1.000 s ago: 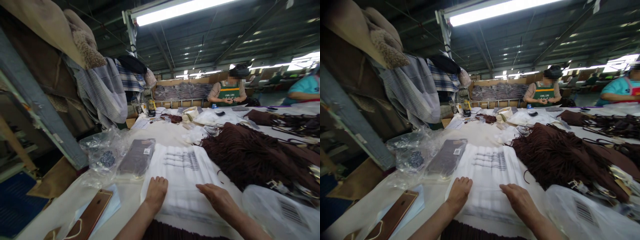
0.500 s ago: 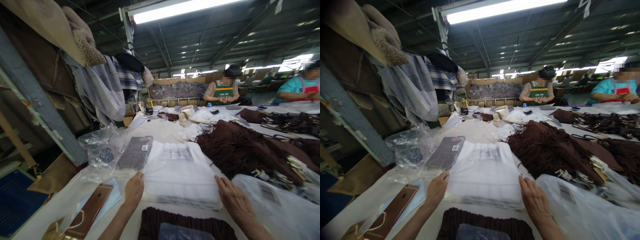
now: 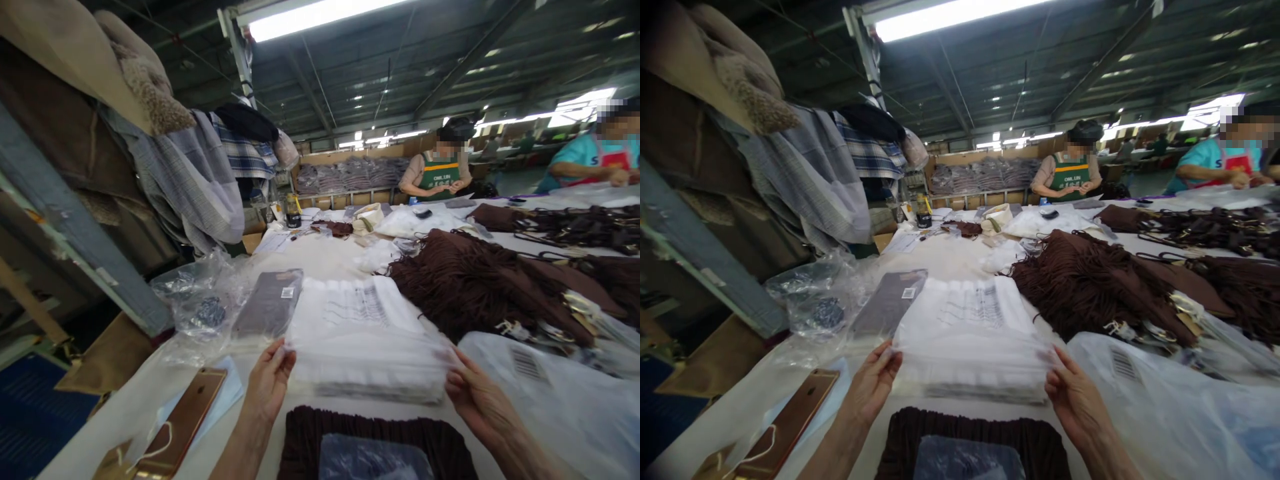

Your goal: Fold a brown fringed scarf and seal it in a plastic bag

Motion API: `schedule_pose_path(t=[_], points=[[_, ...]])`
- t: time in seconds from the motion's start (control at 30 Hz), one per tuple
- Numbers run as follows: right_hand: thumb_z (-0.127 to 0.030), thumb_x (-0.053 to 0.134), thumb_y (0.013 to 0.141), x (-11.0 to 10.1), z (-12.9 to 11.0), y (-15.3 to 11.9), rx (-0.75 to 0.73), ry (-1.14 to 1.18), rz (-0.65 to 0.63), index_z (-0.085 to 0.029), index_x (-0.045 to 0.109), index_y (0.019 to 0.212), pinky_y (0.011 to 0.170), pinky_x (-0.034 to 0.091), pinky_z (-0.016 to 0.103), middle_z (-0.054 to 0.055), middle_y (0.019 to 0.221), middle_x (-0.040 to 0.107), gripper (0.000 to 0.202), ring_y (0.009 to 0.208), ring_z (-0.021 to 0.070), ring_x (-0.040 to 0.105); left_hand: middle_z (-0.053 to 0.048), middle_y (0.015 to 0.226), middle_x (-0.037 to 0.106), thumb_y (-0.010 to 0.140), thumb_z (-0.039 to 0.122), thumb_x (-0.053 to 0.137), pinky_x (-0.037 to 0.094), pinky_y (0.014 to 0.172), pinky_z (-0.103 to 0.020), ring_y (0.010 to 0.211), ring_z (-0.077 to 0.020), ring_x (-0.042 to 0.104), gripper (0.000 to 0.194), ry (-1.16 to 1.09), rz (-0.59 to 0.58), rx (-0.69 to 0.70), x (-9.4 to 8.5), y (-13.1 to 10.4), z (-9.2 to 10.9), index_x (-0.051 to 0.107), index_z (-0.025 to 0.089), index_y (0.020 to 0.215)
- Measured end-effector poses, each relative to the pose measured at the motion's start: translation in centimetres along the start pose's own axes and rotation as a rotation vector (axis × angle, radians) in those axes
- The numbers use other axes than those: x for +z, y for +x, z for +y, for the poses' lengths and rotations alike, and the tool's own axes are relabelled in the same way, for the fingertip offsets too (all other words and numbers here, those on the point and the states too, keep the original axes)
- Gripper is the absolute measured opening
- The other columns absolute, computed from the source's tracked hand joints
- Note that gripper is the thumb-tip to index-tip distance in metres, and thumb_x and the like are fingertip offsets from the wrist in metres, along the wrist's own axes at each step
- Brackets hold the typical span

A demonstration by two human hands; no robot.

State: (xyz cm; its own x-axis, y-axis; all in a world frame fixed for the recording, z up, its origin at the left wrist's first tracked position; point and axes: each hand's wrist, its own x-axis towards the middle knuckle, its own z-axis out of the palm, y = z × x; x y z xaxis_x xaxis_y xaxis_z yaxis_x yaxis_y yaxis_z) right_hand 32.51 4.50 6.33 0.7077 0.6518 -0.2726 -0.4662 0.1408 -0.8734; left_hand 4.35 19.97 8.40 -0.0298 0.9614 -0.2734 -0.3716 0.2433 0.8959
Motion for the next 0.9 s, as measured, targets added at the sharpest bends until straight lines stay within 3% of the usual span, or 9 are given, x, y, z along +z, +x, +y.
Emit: schedule_pose_path(t=[0.07,0.13,0.27,0.4,0.5,0.63,0.8,0.9], points=[[-0.031,0.082,0.041,-0.9,0.1,-0.1,0.032,0.001,-0.026,-0.023,0.064,0.074,0.053,0.052,0.021,-0.004,0.069,0.065,0.039,0.058,0.0104,0.058,0.001,0.075,0.067,0.062,0.012,0.072,0.052,0.064,-0.018,0.065,-0.0082,0.061,0.017,0.011,-0.052,0.034,-0.7,-0.3,-0.8,0.064,0.017,0.075],[-0.034,0.084,0.041,-1.9,0.5,-0.3,0.05,-0.029,-0.047,-0.021,0.065,0.071,0.066,0.054,0.023,-0.003,0.078,0.067,0.038,0.07,0.0129,0.061,0.0,0.078,0.068,0.052,0.026,0.08,0.052,0.066,-0.02,0.068,-0.0103,0.061,0.032,0.068,-0.105,0.058,-1.4,-0.4,-1.6,0.065,0.017,0.079],[-0.042,0.08,0.051,-3.9,1.9,-1.0,0.066,-0.187,-0.083,-0.019,0.065,0.075,0.07,0.053,0.023,-0.003,0.075,0.067,0.036,0.072,0.0145,0.062,-0.002,0.082,0.07,0.049,0.037,0.08,0.051,0.072,-0.025,0.076,-0.0156,0.062,0.044,0.307,-0.179,0.089,-3.2,-0.7,-3.1,0.067,0.016,0.084],[-0.056,0.061,0.065,-5.2,3.3,-2.7,-0.188,-0.709,-0.131,-0.021,0.063,0.082,0.069,0.051,0.026,0.0,0.082,0.069,0.039,0.076,0.0188,0.063,-0.001,0.076,0.071,0.055,0.042,0.072,0.05,0.077,-0.031,0.073,-0.0199,0.063,0.034,0.568,-0.149,0.109,-4.9,-1.4,-4.0,0.069,0.019,0.079],[-0.061,0.046,0.073,-5.6,4.2,-4.3,-0.29,-0.953,-0.054,-0.024,0.061,0.088,0.068,0.051,0.026,0.002,0.089,0.07,0.043,0.08,0.0205,0.064,-0.001,0.083,0.072,0.058,0.048,0.063,0.046,0.09,-0.036,0.086,-0.0248,0.064,0.032,0.735,-0.063,0.158,-6.0,-2.5,-4.6,0.069,0.023,0.077],[-0.064,0.04,0.075,-6.2,5.4,-5.7,-0.222,-1.031,0.065,-0.025,0.061,0.091,0.066,0.052,0.026,0.003,0.091,0.07,0.047,0.08,0.0205,0.066,-0.004,0.097,0.071,0.064,0.054,0.047,0.043,0.096,-0.037,0.1,-0.0262,0.062,0.047,0.957,0.044,0.168,-6.6,-4.0,-5.1,0.068,0.021,0.088],[-0.067,0.04,0.076,-7.4,6.0,-7.3,-0.029,-0.922,0.066,-0.023,0.061,0.094,0.074,0.05,0.024,0.003,0.094,0.07,0.053,0.085,0.02,0.064,-0.003,0.097,0.071,0.063,0.059,0.043,0.046,0.092,-0.034,0.103,-0.0265,0.061,0.056,1.014,0.114,-0.019,-6.4,-5.8,-4.8,0.067,0.019,0.095],[-0.069,0.042,0.075,-7.2,5.6,-9.0,0.084,-0.838,0.147,-0.023,0.062,0.096,0.078,0.048,0.023,0.001,0.094,0.07,0.055,0.088,0.0199,0.062,-0.003,0.095,0.071,0.06,0.06,0.046,0.048,0.088,-0.031,0.101,-0.0265,0.061,0.056,1.002,0.147,-0.109,-6.5,-7.0,-4.5,0.068,0.018,0.09]])
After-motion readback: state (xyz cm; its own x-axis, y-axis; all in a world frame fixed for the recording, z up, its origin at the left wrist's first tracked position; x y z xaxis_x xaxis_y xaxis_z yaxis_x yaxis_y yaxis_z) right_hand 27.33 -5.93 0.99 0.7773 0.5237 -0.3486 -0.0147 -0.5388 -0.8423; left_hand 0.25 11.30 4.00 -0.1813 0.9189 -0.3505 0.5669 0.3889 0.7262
